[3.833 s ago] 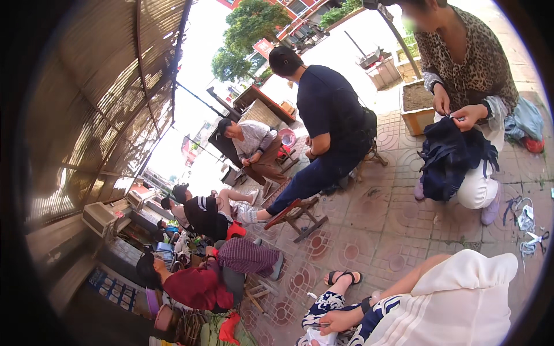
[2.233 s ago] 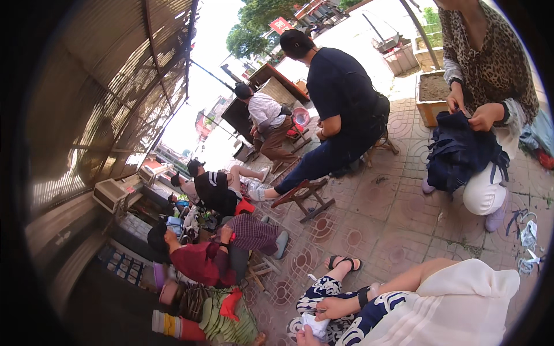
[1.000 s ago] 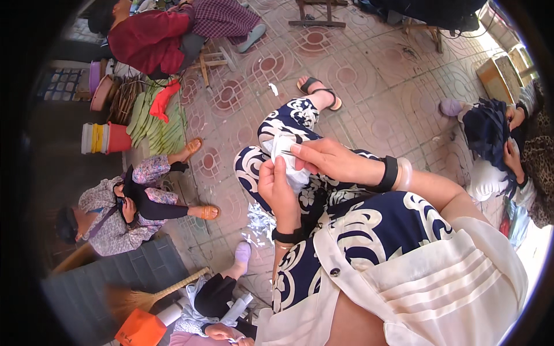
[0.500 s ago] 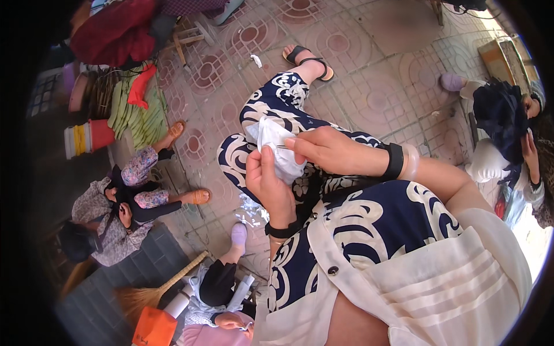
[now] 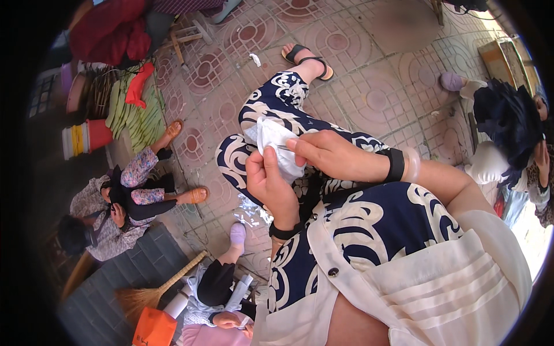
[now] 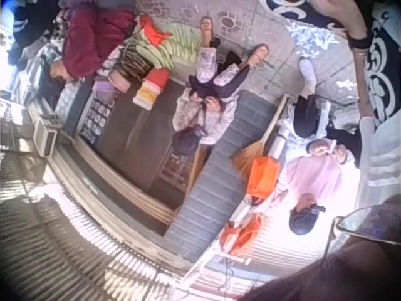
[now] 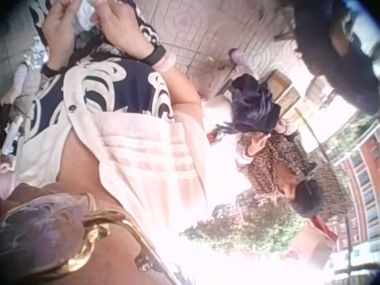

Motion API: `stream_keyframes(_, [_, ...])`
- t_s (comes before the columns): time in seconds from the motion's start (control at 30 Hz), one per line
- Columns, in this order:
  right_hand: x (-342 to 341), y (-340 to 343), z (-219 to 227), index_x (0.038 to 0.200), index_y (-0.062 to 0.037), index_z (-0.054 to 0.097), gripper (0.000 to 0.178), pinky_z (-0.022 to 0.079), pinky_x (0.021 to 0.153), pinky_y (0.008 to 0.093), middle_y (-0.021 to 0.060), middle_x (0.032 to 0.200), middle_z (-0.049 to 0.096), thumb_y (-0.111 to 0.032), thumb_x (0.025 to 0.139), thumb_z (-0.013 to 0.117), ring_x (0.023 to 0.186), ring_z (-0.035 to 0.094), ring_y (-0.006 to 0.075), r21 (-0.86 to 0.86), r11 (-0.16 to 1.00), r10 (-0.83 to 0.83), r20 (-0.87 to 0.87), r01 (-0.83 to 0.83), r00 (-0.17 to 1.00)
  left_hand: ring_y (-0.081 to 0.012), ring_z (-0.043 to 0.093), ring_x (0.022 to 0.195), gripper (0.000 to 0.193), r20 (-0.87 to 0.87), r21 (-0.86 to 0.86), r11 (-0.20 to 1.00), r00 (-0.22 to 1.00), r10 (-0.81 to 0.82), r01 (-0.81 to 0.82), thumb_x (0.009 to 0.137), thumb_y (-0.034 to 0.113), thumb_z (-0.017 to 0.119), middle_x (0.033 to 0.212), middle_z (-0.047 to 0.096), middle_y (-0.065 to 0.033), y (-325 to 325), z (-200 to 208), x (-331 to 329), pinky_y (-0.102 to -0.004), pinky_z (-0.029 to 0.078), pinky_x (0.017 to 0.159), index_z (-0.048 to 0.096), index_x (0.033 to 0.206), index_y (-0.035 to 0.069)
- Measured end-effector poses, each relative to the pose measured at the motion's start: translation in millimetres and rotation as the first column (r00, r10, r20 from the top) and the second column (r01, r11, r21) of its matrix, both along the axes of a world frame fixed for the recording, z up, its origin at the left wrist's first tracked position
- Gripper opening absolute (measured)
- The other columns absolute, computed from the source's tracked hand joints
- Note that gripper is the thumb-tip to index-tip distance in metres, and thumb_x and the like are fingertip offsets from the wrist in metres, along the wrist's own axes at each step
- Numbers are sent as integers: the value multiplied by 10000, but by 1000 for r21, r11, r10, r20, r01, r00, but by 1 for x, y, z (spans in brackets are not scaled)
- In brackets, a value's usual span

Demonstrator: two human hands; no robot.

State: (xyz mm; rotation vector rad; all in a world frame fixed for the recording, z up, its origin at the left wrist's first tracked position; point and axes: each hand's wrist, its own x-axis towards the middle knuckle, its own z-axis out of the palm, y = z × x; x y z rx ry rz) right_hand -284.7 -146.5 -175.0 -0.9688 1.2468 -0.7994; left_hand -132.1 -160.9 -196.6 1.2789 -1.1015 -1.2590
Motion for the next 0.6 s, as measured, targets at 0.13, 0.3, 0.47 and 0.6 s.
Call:
stream_keyframes(0.13, [0,1,3,778,12,609,518,412,595,293,73,654,553,-418,1011,437,618,499,153,29,1000,6,29,-7,1000,-59,517,782,125,10,-31,999,1000,6,-6,976,135,566,879,587,-9,2,-2,-1,-209,423,706,560,946,13])
stream_keyframes(0.3, [4,5,9,812,-5,604,489,370,577,245,21,694,514,-413,1019,430,639,443,99,115,993,-60,186,39,981,-67,534,785,140,-44,11,1000,999,28,-28,974,159,575,874,611,-21,5,3,-1,-217,426,715,559,942,23])
stream_keyframes(0.47, [6,6,14,806,-12,597,482,337,558,235,1,673,466,-404,1024,421,615,391,87,129,991,-70,208,43,976,-68,538,792,129,-183,66,996,981,67,-56,977,152,566,864,598,-16,6,7,-4,-221,424,741,543,913,42])
stream_keyframes(0.6, [6,9,11,844,-58,592,487,307,517,212,-34,645,421,-441,1034,358,570,352,65,78,997,-30,176,16,984,-41,503,758,153,-201,60,996,976,82,-71,983,161,563,861,592,5,8,5,-5,-199,406,668,571,938,15])
